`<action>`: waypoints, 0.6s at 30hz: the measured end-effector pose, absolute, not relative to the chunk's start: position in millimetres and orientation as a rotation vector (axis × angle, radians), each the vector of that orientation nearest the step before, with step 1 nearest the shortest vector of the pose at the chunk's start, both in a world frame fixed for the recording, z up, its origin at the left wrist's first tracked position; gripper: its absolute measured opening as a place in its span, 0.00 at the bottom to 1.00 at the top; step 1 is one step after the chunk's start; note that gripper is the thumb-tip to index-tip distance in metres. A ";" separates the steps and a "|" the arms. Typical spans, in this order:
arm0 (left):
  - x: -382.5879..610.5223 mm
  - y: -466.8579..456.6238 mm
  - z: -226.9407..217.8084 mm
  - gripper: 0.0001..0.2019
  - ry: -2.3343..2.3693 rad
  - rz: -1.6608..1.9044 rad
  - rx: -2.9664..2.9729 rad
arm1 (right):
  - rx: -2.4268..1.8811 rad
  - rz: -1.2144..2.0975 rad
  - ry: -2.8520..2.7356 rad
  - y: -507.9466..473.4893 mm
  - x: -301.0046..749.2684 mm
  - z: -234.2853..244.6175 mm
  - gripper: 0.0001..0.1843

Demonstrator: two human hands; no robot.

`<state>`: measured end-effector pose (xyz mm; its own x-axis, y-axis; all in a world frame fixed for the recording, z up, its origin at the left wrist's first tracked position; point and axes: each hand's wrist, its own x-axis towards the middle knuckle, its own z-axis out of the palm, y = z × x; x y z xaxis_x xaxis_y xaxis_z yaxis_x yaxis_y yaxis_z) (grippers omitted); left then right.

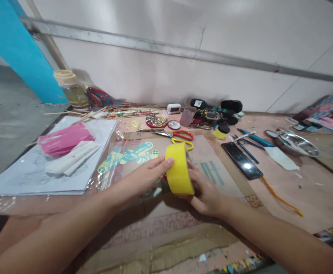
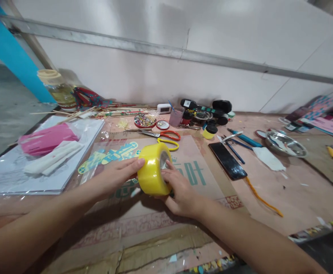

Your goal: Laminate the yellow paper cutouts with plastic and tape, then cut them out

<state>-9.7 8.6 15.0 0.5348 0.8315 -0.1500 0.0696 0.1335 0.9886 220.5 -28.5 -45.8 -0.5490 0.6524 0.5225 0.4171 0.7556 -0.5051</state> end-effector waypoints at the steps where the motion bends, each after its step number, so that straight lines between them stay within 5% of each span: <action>1: -9.6 8.4 14.1 0.23 0.831 0.665 1.365 | -0.806 0.434 -2.234 -28.8 220.6 -45.5 0.25; 9: -6.8 3.0 4.0 0.25 0.788 0.591 1.621 | -0.927 0.519 -2.141 -28.5 222.3 -46.8 0.19; 18: -3.9 6.7 4.3 0.21 0.765 0.660 1.387 | -0.904 0.376 -2.185 -32.2 219.4 -46.1 0.23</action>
<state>-3.9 6.7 4.3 0.6034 0.7928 -0.0855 0.0318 0.0832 0.9960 219.4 -32.2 -46.1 -0.4862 0.7039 0.5178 0.4903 0.7102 -0.5051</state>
